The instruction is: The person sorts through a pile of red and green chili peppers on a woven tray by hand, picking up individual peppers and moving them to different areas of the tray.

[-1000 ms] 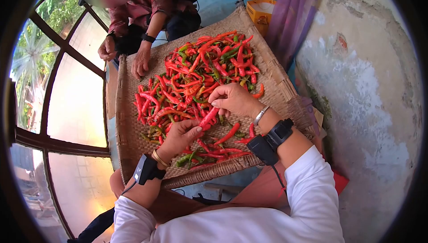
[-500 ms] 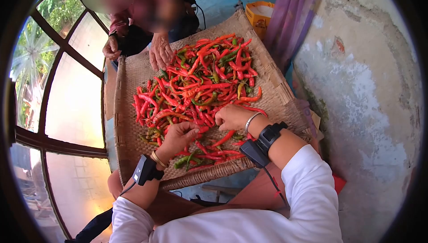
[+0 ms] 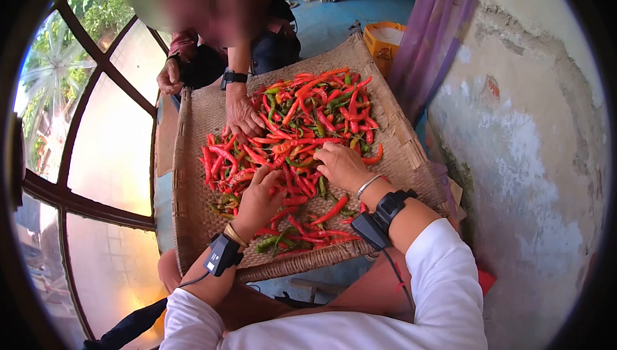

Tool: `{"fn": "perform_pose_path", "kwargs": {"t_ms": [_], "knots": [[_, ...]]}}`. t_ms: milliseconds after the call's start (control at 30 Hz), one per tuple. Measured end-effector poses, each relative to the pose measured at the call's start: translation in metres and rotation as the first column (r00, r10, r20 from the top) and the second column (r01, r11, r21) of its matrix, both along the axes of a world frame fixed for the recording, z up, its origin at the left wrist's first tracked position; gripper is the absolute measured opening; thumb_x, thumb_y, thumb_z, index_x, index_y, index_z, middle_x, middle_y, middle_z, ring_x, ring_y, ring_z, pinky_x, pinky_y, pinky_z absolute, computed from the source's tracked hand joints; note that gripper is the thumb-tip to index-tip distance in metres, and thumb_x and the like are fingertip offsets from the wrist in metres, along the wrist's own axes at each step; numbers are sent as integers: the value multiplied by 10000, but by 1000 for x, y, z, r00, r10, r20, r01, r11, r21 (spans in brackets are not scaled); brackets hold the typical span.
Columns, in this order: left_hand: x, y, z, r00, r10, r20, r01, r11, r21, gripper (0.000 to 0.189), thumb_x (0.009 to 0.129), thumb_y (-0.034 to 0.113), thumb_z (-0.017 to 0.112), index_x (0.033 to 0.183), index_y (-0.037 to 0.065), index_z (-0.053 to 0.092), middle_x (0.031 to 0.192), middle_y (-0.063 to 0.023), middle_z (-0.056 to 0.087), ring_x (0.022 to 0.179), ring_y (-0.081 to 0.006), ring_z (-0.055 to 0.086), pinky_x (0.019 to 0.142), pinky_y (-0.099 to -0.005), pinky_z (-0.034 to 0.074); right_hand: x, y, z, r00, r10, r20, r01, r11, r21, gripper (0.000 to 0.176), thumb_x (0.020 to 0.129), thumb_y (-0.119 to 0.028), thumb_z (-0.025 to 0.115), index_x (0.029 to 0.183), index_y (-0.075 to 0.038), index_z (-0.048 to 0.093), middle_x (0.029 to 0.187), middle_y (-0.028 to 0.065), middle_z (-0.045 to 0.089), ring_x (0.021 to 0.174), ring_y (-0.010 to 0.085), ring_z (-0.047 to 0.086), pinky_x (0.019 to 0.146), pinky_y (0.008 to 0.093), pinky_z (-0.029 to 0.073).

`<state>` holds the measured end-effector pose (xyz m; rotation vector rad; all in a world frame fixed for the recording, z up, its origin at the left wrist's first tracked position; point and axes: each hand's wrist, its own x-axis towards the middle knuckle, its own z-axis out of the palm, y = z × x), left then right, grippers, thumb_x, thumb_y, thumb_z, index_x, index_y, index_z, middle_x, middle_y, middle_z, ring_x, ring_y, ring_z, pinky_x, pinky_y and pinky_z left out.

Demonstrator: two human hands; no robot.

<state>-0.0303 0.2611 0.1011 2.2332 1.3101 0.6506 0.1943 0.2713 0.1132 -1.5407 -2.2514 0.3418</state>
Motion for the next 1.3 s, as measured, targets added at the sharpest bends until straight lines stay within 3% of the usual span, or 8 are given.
{"fn": "perform_pose_path", "kwargs": {"t_ms": [67,300,500,733,800,933,1133,1300], "knots": [[-2,2,-2,1000,-8,3,8,1000,-4,459,694,145,629,1104,40,450,1162,-180,408,865,-331,547,707,-389,465,0,4,4,1000,21,-4,-21,997,-73,212,716,-155,599,903,-67,550,879,90,522,819,272,538,714,371,441],[-6,1,-10,995,-97,-17,97,995,3,466,689,169,629,1104,54,451,1186,-178,380,890,-346,532,714,-394,466,-19,26,18,987,-56,152,51,998,38,273,719,-182,602,954,-58,537,910,91,531,897,266,514,750,368,438],[-8,1,-11,989,-148,-9,147,988,-36,426,712,183,598,1092,46,462,1157,-149,423,898,-325,533,718,-382,463,-32,32,0,987,-60,146,76,992,-105,446,720,-218,621,1102,-51,462,1055,127,477,1019,291,425,873,379,370],[-5,0,-9,969,-242,-57,234,965,-122,454,723,197,586,1126,59,432,1070,-118,467,844,-309,547,670,-378,471,-27,25,6,965,7,261,35,987,-156,315,689,-201,645,947,-61,529,925,100,483,969,275,429,821,389,379],[-4,-1,-9,964,-249,-93,237,964,-118,466,724,201,585,1138,64,421,1059,-125,468,841,-310,548,664,-378,471,-30,20,-2,946,71,317,-60,997,-45,277,632,-187,665,861,-78,556,869,81,461,897,262,439,794,381,376],[-4,0,-11,915,-333,-228,292,936,-195,481,729,211,580,1156,75,405,1031,-150,471,835,-313,549,644,-383,472,-34,19,-1,902,100,419,-82,995,-62,273,612,-175,667,845,-76,565,893,80,452,900,261,437,780,378,380],[-4,-6,-21,930,-320,-179,304,946,-114,494,720,211,581,1167,91,410,1009,-170,489,800,-321,559,650,-391,469,-29,18,-20,913,121,391,-131,991,-1,238,612,-142,653,834,-94,583,921,98,429,931,268,419,787,370,397],[-6,-3,-20,904,-386,-183,361,919,-158,443,721,208,578,1134,106,456,936,-167,534,766,-326,563,656,-390,459,-35,14,1,863,220,455,-99,956,-275,169,656,-90,594,821,-83,632,968,100,443,979,271,410,799,371,419]]}}
